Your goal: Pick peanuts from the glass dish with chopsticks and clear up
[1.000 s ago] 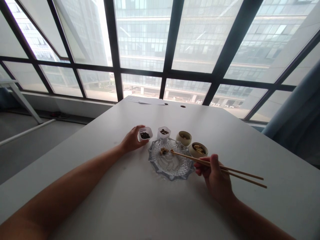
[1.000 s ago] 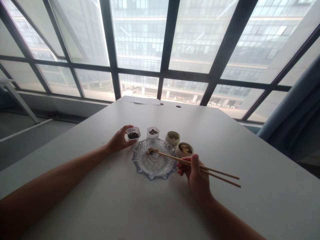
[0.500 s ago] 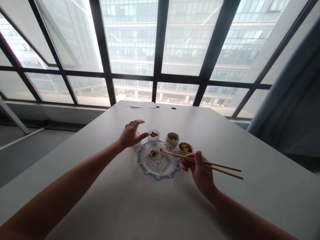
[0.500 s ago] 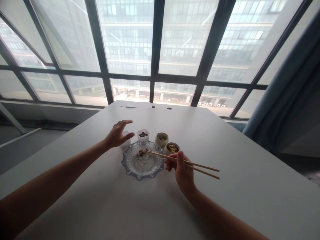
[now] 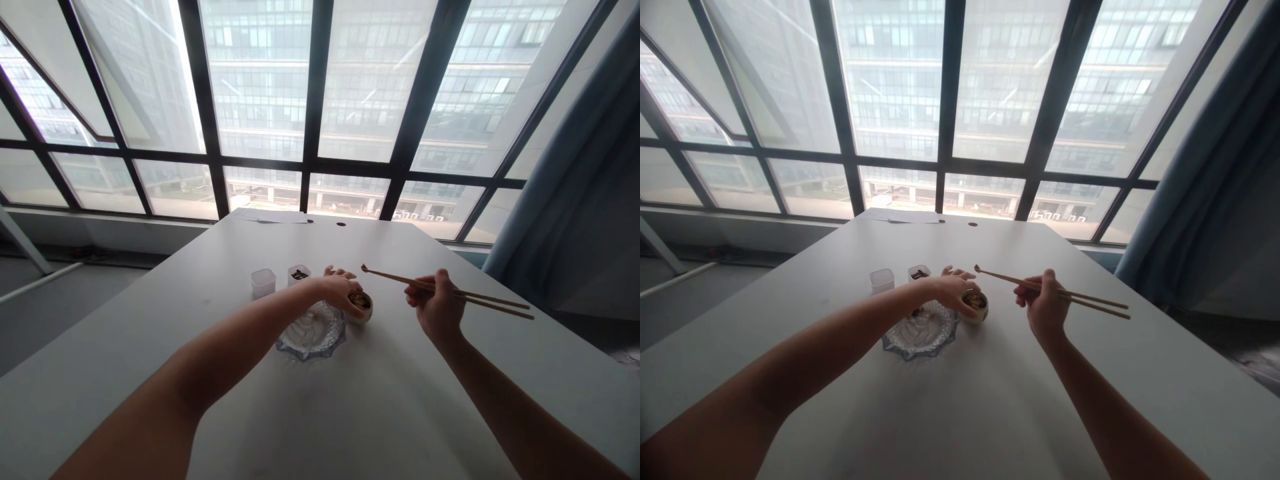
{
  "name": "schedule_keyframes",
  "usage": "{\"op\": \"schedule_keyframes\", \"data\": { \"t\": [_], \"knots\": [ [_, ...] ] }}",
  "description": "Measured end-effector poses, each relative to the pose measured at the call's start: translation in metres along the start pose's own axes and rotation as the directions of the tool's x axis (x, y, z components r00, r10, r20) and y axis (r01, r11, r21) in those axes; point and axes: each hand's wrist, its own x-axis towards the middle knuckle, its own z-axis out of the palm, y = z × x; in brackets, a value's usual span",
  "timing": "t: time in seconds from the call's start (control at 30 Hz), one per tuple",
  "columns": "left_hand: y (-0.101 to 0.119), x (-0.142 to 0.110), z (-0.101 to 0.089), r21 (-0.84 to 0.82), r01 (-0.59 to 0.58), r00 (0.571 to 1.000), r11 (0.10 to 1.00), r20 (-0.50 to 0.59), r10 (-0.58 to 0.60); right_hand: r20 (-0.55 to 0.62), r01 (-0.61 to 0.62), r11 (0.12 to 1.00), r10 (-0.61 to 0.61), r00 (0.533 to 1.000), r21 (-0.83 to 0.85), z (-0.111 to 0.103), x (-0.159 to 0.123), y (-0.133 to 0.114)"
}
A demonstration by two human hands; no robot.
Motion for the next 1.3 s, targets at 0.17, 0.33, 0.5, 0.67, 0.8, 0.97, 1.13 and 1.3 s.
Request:
{"op": "schedule_keyframes", "data": {
  "t": [0.17,0.33,0.5,0.67,0.8,0.97,1.13,1.3],
  "knots": [
    [-0.002,0.001,0.002,-0.049,-0.023,1.000,0.999,-0.019,0.022,0.063,-0.039,0.999,0.039,0.997,-0.008,-0.009,0.006,-0.001],
    [-0.007,-0.002,-0.002,-0.054,-0.011,1.000,0.998,-0.016,0.010,0.186,-0.018,0.976,0.060,0.981,-0.219,-0.015,0.005,0.002],
    [-0.025,-0.031,-0.011,-0.119,-0.027,0.988,0.992,-0.157,0.008,0.210,0.094,0.943,-0.026,0.977,-0.320,-0.009,-0.003,-0.002],
    [-0.080,-0.082,0.000,-0.214,0.043,0.809,0.976,-0.565,-0.159,0.351,0.127,0.945,-0.013,0.936,-0.302,0.018,-0.032,-0.019],
    [-0.123,-0.117,0.024,-0.316,0.068,0.619,0.946,-0.731,-0.288,0.568,0.135,0.924,0.100,0.817,-0.357,0.037,-0.059,-0.014],
    [-0.145,-0.144,0.053,-0.435,0.094,0.543,0.896,-0.731,-0.412,0.537,0.077,0.900,0.186,0.823,-0.429,0.048,-0.071,0.008],
    [-0.147,-0.154,0.073,-0.505,0.067,0.548,0.861,-0.702,-0.454,0.505,0.061,0.877,0.217,0.835,-0.476,0.049,-0.073,0.019],
    [-0.148,-0.153,0.083,-0.524,0.078,0.568,0.848,-0.676,-0.470,0.491,0.072,0.891,0.177,0.853,-0.448,0.044,-0.075,0.021]
  ]
}}
